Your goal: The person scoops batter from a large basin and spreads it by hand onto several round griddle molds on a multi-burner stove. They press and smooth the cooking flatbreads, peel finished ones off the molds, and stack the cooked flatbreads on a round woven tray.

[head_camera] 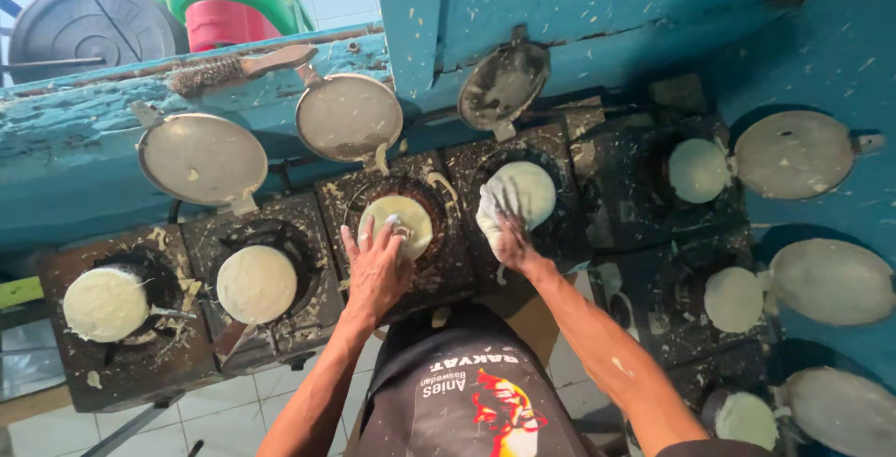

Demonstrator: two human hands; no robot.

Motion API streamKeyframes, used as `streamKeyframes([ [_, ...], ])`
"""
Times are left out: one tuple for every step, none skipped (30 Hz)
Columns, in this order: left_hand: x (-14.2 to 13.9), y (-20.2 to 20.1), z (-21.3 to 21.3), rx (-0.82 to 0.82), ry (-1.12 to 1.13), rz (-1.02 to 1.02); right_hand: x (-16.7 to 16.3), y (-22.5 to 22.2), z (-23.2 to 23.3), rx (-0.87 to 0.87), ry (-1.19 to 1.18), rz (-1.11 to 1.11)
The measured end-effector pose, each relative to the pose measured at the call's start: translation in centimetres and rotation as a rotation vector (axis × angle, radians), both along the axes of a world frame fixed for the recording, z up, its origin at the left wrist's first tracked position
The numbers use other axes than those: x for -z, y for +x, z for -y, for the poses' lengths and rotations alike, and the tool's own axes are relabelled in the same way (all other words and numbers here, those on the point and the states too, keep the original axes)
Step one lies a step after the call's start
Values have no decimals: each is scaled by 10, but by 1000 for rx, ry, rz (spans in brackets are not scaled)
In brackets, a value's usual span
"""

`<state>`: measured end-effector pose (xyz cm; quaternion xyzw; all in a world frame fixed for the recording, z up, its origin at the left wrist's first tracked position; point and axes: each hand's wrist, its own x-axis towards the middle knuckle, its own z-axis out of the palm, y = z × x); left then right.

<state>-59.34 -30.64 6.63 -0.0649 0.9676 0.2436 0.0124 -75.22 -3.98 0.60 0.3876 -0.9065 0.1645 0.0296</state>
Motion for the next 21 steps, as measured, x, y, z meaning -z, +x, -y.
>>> streamKeyframes([
  [0,0,0,-9,-13,-15,3,-3,-10,38,-48,11],
  [0,0,-2,-20,-23,-28,5,-13,-19,95,-93,21],
  [1,1,-5,-13,-46,-1,8,-24,-26,153,-130,20],
  [3,3,-8,-4,-69,31,10,-37,-30,241,-101,-4],
  [4,5,-13,7,-96,63,12,-49,-31,332,-70,-17],
  [6,7,-17,9,-87,54,12,-58,-31,410,-36,-34],
  [8,9,-22,12,-77,49,11,-66,-30,427,1,-50],
  [9,10,-25,16,-67,45,10,-70,-28,412,34,-69],
  [11,10,-27,6,-67,64,10,-73,-28,378,55,-98],
  [12,9,-28,-2,-72,76,11,-73,-27,306,19,-118],
  [12,8,-27,-7,-77,85,9,-73,-27,253,-21,-139],
  [13,6,-25,-18,-57,119,7,-72,-27,198,-65,-161],
  [14,3,-22,-39,-30,161,5,-71,-26,214,-91,-134],
  [14,1,-21,-63,2,213,3,-73,-27,250,-115,-97],
  [15,-2,-22,-126,13,215,2,-73,-25,322,-93,-64],
  [17,-6,-25,-187,18,207,0,-76,-23,392,-61,-47],
  [18,-10,-30,-244,20,201,-1,-77,-22,421,-31,-66],
  [20,-13,-39,-278,-56,151,-3,-79,-20,437,1,-90],
  [23,-18,-51,-309,-130,100,-5,-80,-22,403,1,-135],
  [26,-23,-63,-337,-206,45,-7,-80,-25,355,-46,-179],
  [29,-30,-74,-344,-260,-6,-11,-82,-32,316,-103,-209],
])
